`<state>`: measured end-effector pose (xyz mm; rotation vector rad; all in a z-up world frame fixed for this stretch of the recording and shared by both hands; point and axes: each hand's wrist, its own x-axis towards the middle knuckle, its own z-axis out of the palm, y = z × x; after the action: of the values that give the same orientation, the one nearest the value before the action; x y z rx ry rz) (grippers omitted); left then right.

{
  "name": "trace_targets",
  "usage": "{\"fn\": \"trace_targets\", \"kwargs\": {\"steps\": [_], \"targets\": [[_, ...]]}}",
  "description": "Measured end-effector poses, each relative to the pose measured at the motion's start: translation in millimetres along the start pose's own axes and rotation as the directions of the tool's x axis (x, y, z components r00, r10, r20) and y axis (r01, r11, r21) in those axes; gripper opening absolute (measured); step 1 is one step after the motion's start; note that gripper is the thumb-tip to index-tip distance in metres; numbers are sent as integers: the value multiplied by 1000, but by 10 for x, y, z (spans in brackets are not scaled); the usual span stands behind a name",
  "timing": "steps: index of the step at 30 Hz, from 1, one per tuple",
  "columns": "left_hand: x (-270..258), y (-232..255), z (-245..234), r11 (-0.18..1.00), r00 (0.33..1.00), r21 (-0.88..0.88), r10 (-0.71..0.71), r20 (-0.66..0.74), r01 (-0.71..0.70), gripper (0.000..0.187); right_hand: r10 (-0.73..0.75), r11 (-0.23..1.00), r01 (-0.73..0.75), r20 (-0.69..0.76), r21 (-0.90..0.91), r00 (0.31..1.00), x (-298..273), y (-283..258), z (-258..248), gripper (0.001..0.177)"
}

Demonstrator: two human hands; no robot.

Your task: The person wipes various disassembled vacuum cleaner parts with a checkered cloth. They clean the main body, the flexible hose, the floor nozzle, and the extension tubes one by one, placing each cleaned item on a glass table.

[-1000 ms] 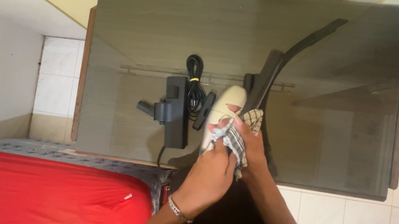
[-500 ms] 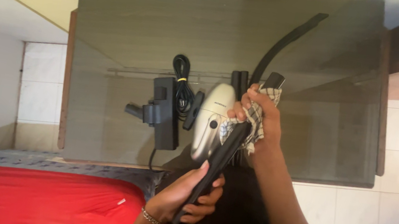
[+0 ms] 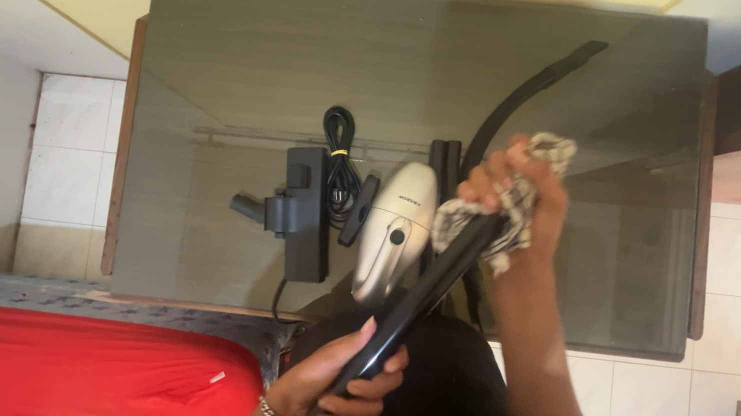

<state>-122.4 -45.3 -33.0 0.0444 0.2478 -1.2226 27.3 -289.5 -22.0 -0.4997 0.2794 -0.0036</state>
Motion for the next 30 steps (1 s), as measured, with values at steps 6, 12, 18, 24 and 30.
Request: {"fn": "trace_targets", "kwargs": {"steps": [6, 12, 18, 24, 30], "targets": [[-140, 57, 25, 940, 981, 339, 102, -164, -41, 46, -8, 994, 13, 44, -112, 999, 105, -420, 1, 6], [-118, 49, -282, 1000, 999, 21, 6, -43, -5, 48, 38, 997, -54, 254, 55, 967, 184, -454, -15, 15], [198, 12, -437, 964, 913, 109, 265, -310, -243, 50, 55, 995, -22, 348, -98, 936, 130, -237, 215, 9], [429, 303, -186, 871, 759, -28, 411, -506, -490, 71, 15, 971, 78, 384, -225, 923, 54, -119, 596, 16], [568, 421, -106, 785, 727, -79, 524, -443, -614, 72, -49, 965, 139, 366, -222, 929, -9, 54, 594, 17]]}}
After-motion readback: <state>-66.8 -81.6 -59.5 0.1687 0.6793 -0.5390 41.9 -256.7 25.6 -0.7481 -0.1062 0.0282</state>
